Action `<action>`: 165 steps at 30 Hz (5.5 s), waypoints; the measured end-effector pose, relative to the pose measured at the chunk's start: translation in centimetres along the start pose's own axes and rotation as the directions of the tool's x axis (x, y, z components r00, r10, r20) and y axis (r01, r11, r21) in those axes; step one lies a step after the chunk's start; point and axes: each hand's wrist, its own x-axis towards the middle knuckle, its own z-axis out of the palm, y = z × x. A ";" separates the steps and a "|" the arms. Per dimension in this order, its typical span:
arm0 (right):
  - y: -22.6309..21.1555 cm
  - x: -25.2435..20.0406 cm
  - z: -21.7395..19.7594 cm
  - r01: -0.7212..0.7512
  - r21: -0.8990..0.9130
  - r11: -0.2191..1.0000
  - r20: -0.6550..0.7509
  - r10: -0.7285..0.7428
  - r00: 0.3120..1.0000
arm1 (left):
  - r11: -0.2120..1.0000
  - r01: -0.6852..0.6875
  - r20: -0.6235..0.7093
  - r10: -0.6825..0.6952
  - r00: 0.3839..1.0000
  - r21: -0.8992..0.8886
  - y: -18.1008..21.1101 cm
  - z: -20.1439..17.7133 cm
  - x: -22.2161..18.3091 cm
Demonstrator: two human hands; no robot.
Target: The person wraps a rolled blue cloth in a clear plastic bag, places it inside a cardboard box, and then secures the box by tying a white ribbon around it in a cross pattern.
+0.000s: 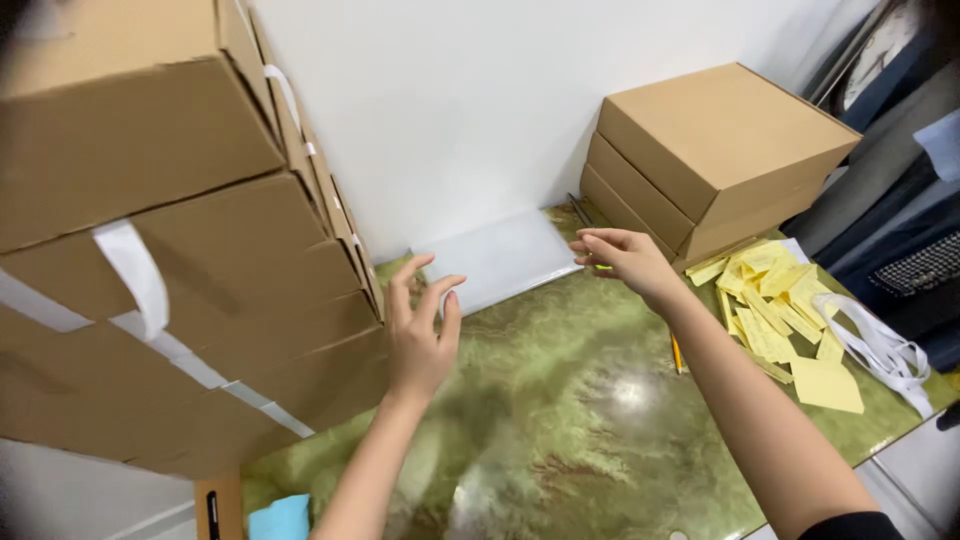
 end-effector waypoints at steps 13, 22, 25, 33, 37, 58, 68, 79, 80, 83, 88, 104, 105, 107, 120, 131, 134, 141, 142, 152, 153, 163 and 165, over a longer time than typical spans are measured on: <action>23.2 19.7 -6.2 -0.316 -0.048 0.947 -0.022 0.316 0.949 | 0.570 0.802 0.321 -0.804 0.500 0.178 -15.0 17.7 -13.9; 30.2 25.4 -3.0 -0.183 -0.200 0.963 -0.087 0.168 0.982 | 0.328 0.941 0.278 -0.915 0.294 0.085 -19.4 20.6 -13.5; 32.4 26.7 -3.2 -0.160 -0.355 0.921 -0.162 0.108 0.981 | 0.333 0.934 0.209 -0.930 0.303 0.127 -18.5 21.2 -12.6; 34.8 26.9 -2.1 -0.097 -0.512 0.853 -0.201 -0.010 0.980 | 0.343 0.905 0.057 -0.939 0.340 0.251 -16.7 22.2 -11.6; 36.1 27.0 -1.4 -0.078 -0.517 0.852 -0.204 -0.035 0.978 | 0.334 0.912 -0.052 -0.933 0.356 0.238 -17.8 22.3 -12.2; 27.2 20.3 -5.3 0.304 -0.558 0.772 -0.211 -0.486 0.848 | 0.391 0.847 0.070 -0.917 0.394 0.360 -16.1 18.4 -12.4; 18.6 13.6 -8.6 0.469 -0.397 0.789 -0.260 -0.587 0.767 | 0.703 0.710 -0.161 -0.706 0.690 -0.044 -3.7 11.8 -3.1; 11.0 10.1 -11.3 0.038 -0.380 0.924 -0.185 -0.115 0.976 | 0.692 0.714 -0.107 -0.721 0.684 -0.107 0.6 9.5 0.2; 14.1 11.4 -11.4 0.052 -0.491 0.870 -0.167 -0.152 0.974 | 0.645 0.756 -0.049 -0.763 0.644 -0.115 0.4 9.7 -0.7; 20.8 13.7 -10.8 0.037 -0.560 0.828 -0.122 -0.126 0.984 | 0.548 0.836 0.075 -0.833 0.549 -0.036 -0.3 10.2 -4.0; 24.3 11.0 -7.0 0.005 -0.512 0.859 -0.054 -0.038 0.998 | 0.451 0.887 0.220 -0.880 0.422 0.102 1.9 11.1 -9.7; 32.9 -11.4 6.1 0.521 -0.527 0.671 0.473 -0.278 0.836 | 0.724 0.342 0.453 -0.658 0.601 0.599 6.5 18.6 -30.5; 33.9 -11.4 5.5 0.603 -0.602 0.523 0.503 -0.337 0.796 | 0.725 0.293 0.443 -0.636 0.631 0.624 6.4 18.4 -31.6; 34.0 -10.9 4.6 0.630 -0.641 0.437 0.523 -0.352 0.776 | 0.720 0.240 0.445 -0.618 0.648 0.651 6.1 17.7 -32.8; 32.4 -1.5 4.2 0.615 -0.682 0.396 0.586 -0.207 0.784 | 0.619 0.269 0.472 -0.758 0.451 0.738 2.2 19.9 -28.2; 35.8 -2.1 -7.7 0.340 -0.809 0.480 0.271 -0.210 0.939 | 0.616 0.410 0.450 -0.780 0.435 0.672 2.6 15.9 -29.6; 38.5 -3.3 -10.7 0.277 -0.843 0.462 0.189 -0.228 0.955 | 0.653 0.483 0.444 -0.755 0.483 0.584 4.0 14.3 -30.5; 36.1 -14.8 -4.3 0.300 -0.798 0.523 0.276 -0.124 0.953 | 0.856 0.281 0.507 -0.490 0.709 0.434 8.9 13.1 -38.5; 35.8 -16.8 -3.2 0.290 -0.803 0.522 0.264 -0.125 0.956 | 0.863 0.276 0.513 -0.479 0.712 0.424 9.3 13.2 -39.9; 36.2 -27.2 3.4 0.467 -0.555 0.689 0.447 -0.227 0.865 | 0.907 0.307 0.501 -0.416 0.759 0.289 12.1 8.6 -42.3; 35.9 -27.5 3.3 0.456 -0.531 0.714 0.439 -0.229 0.869 | 0.900 0.321 0.497 -0.431 0.753 0.295 12.8 7.5 -41.4; 37.2 -27.3 4.4 0.388 -0.566 0.728 0.328 -0.233 0.916 | 0.895 0.319 0.537 -0.443 0.717 0.313 12.0 5.8 -42.0; 37.5 -27.1 4.7 0.403 -0.611 0.681 0.339 -0.234 0.911 | 0.885 0.316 0.497 -0.456 0.739 0.343 11.5 6.3 -42.6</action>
